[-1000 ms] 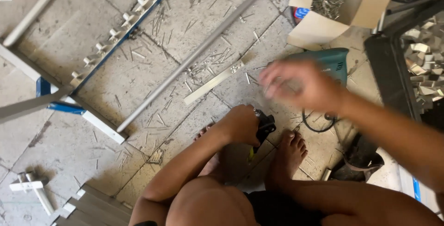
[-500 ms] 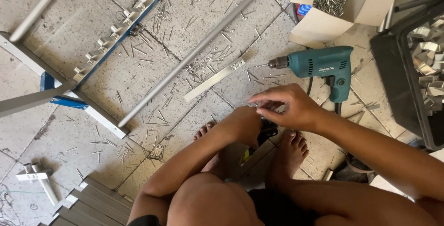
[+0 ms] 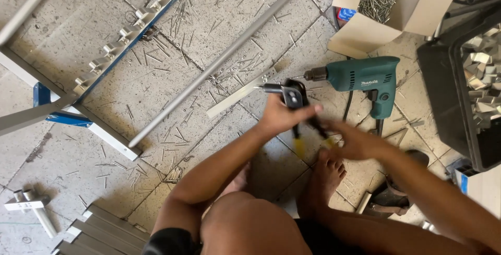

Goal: Assembling a metal frame by drilling holes and using a hand riveter to join aluminum strips.

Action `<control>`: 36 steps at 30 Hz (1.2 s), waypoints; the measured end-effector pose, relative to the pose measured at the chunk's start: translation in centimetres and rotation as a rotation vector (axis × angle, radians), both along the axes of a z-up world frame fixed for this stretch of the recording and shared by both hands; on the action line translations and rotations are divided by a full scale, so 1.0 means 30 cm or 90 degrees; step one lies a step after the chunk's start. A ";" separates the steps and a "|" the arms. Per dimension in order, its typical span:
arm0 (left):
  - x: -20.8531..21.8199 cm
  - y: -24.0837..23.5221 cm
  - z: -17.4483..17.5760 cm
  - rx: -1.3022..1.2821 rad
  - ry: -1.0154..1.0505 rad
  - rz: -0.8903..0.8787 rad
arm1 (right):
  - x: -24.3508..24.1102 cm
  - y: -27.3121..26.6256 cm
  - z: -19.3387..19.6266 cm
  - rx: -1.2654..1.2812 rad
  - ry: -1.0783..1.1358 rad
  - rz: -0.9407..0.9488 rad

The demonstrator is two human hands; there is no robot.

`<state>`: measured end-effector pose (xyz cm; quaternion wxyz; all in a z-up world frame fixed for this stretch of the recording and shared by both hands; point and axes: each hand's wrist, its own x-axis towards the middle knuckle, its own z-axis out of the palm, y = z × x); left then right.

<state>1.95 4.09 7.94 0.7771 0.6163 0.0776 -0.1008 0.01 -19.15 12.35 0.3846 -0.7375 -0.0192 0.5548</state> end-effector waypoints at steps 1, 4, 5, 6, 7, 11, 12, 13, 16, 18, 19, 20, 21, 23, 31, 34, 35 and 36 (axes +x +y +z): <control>0.009 -0.008 0.008 -0.002 -0.003 0.003 | -0.037 0.078 0.017 -0.002 -0.003 0.003; 0.008 -0.040 -0.006 -0.105 0.006 0.095 | -0.147 0.198 0.014 -0.053 0.021 -0.277; 0.000 -0.055 -0.041 -0.136 0.007 0.087 | -0.167 0.161 -0.026 0.024 -0.057 -0.286; -0.008 -0.070 -0.076 -0.167 0.007 0.079 | -0.187 0.124 -0.067 0.100 -0.134 -0.294; -0.012 -0.073 -0.082 -0.169 0.010 0.085 | -0.169 0.139 -0.060 0.098 -0.131 -0.288; -0.023 -0.080 -0.129 -0.209 0.126 0.106 | -0.150 0.175 -0.070 -0.100 -0.231 -0.195; -0.018 -0.082 -0.146 -0.210 0.135 0.113 | -0.148 0.173 -0.083 -0.133 -0.239 -0.177; -0.016 -0.077 -0.145 -0.210 0.136 0.114 | -0.147 0.175 -0.089 -0.133 -0.238 -0.176; -0.011 -0.062 -0.130 -0.245 0.135 0.131 | -0.126 0.172 -0.087 -0.172 -0.228 -0.176; -0.005 -0.035 -0.102 -0.299 0.120 0.137 | -0.080 0.175 -0.061 -0.229 -0.213 -0.063; -0.009 -0.052 -0.138 -0.298 0.120 0.137 | -0.048 0.189 -0.014 -0.229 -0.213 -0.064; -0.012 -0.070 -0.174 -0.355 0.128 0.151 | -0.016 0.202 0.033 -0.225 -0.213 -0.023; -0.020 -0.091 -0.209 -0.414 0.140 0.162 | 0.011 0.213 0.084 -0.223 -0.211 0.015; 0.006 -0.097 -0.172 -0.504 0.135 0.167 | 0.036 0.216 0.073 -0.266 -0.185 0.019; 0.032 -0.148 -0.163 -0.655 0.165 0.195 | 0.102 0.207 0.032 -0.289 -0.202 0.005; 0.017 -0.154 -0.198 -0.657 0.163 0.193 | 0.159 0.192 0.188 -0.291 -0.180 0.252; 0.011 -0.160 -0.210 -0.676 0.168 0.197 | 0.160 0.188 0.226 -0.215 -0.159 0.077; 0.003 -0.165 -0.220 -0.695 0.173 0.202 | 0.160 0.183 0.266 -0.139 -0.137 -0.098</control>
